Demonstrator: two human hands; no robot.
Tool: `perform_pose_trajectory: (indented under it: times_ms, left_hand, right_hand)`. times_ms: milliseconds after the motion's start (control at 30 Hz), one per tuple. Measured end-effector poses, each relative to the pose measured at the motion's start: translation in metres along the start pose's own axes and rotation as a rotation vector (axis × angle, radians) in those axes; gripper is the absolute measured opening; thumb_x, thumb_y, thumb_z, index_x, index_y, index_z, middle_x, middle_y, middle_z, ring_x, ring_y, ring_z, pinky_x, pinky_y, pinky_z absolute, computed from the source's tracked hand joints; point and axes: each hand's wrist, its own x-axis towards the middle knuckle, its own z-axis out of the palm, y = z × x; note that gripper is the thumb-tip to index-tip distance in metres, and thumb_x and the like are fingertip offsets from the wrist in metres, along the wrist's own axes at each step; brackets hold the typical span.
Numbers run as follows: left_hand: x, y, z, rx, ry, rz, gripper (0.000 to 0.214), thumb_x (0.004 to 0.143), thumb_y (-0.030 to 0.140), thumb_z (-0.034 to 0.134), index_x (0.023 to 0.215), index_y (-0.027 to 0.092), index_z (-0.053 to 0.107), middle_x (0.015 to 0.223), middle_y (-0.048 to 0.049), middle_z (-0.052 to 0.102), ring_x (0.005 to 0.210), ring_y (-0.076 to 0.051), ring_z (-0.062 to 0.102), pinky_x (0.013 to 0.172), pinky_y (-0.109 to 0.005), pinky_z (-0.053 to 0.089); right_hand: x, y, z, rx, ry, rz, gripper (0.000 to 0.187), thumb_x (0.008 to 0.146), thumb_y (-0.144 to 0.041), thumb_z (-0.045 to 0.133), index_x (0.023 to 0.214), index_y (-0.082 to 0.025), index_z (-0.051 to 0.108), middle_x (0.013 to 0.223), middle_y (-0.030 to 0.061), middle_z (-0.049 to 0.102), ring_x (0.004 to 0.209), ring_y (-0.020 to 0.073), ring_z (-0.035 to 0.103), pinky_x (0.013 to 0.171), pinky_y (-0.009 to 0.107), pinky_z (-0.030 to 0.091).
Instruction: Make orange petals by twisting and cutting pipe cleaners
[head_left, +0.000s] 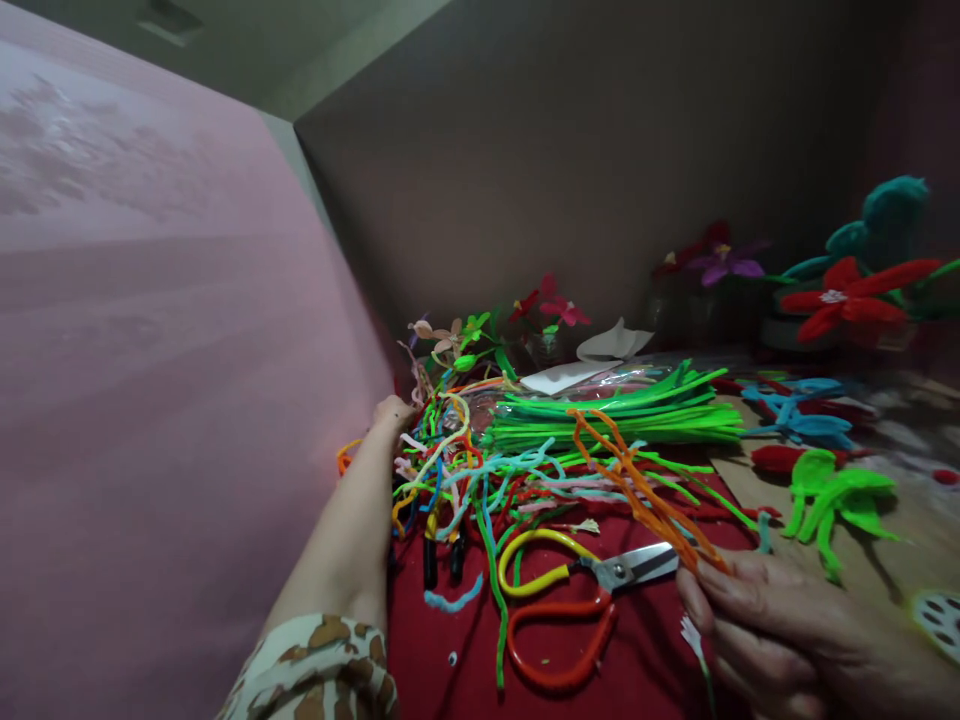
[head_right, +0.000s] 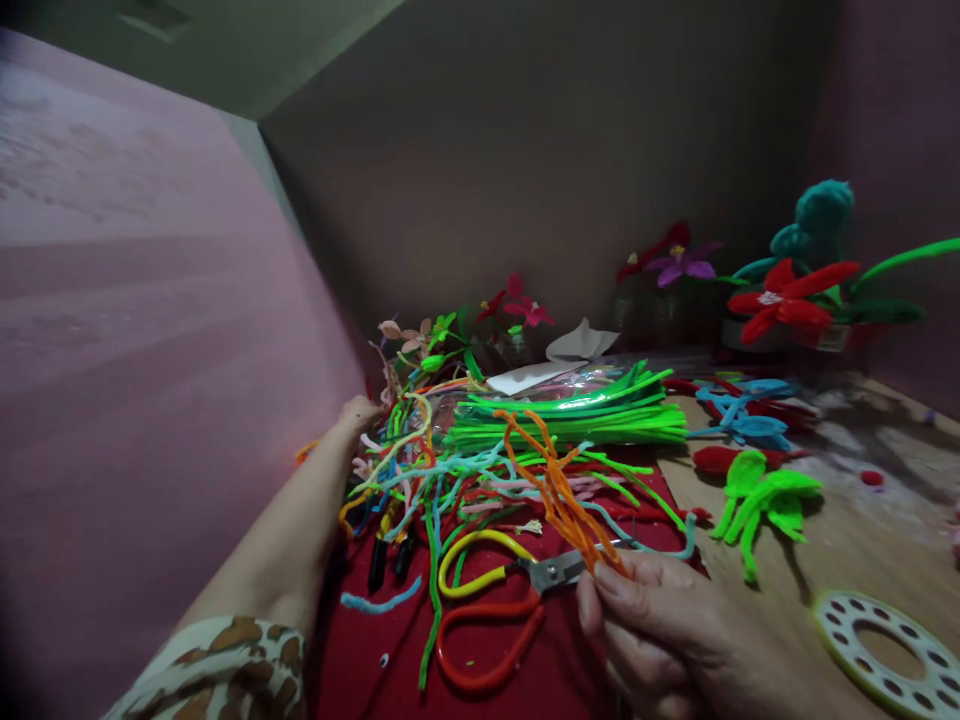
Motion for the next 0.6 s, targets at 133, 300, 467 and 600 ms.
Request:
perform_pose_trajectory:
  times_ms: [133, 300, 467, 600]
  left_hand:
    - [-0.001, 0.001, 0.003, -0.296, 0.054, -0.076, 0.033, 0.083, 0.031, 0.053, 0.113, 0.015, 0.051, 0.113, -0.0093, 0.054, 0.097, -0.020, 0.056, 0.080, -0.039, 0.048]
    - [-0.005, -0.009, -0.004, -0.690, 0.146, -0.112, 0.030, 0.083, 0.031, 0.053, 0.109, 0.016, 0.054, 0.110, -0.0071, 0.056, 0.094, -0.019, 0.056, 0.076, -0.036, 0.049]
    - [-0.011, -0.014, -0.023, -1.100, 0.229, -0.043, 0.024, 0.084, 0.031, 0.052, 0.100, 0.014, 0.055, 0.078, -0.0021, 0.063, 0.051, -0.007, 0.053, 0.049, -0.021, 0.045]
    - [-0.018, -0.010, -0.046, -1.358, 0.225, 0.070, 0.026, 0.077, 0.036, 0.060, 0.091, 0.015, 0.056, 0.060, -0.0005, 0.064, 0.036, -0.005, 0.047, 0.040, -0.017, 0.038]
  right_hand:
    - [0.004, 0.001, -0.006, 0.014, -0.062, 0.003, 0.023, 0.077, -0.041, 0.058, 0.064, -0.022, 0.061, 0.043, -0.0073, 0.019, 0.032, 0.0022, 0.010, 0.031, 0.017, 0.010]
    - [0.006, 0.003, -0.007, 0.084, -0.028, 0.006, 0.017, 0.074, -0.036, 0.063, 0.064, -0.023, 0.060, 0.043, -0.0073, 0.019, 0.034, 0.0026, 0.010, 0.032, 0.016, 0.010]
    - [0.003, 0.005, -0.007, 0.042, -0.019, 0.042, 0.018, 0.073, -0.040, 0.063, 0.065, -0.024, 0.061, 0.044, -0.0070, 0.017, 0.035, 0.0033, 0.009, 0.033, 0.018, 0.009]
    - [0.001, 0.006, -0.008, -0.019, -0.020, 0.037, 0.023, 0.075, -0.042, 0.059, 0.062, -0.024, 0.059, 0.047, -0.0060, 0.017, 0.036, 0.0039, 0.009, 0.034, 0.020, 0.008]
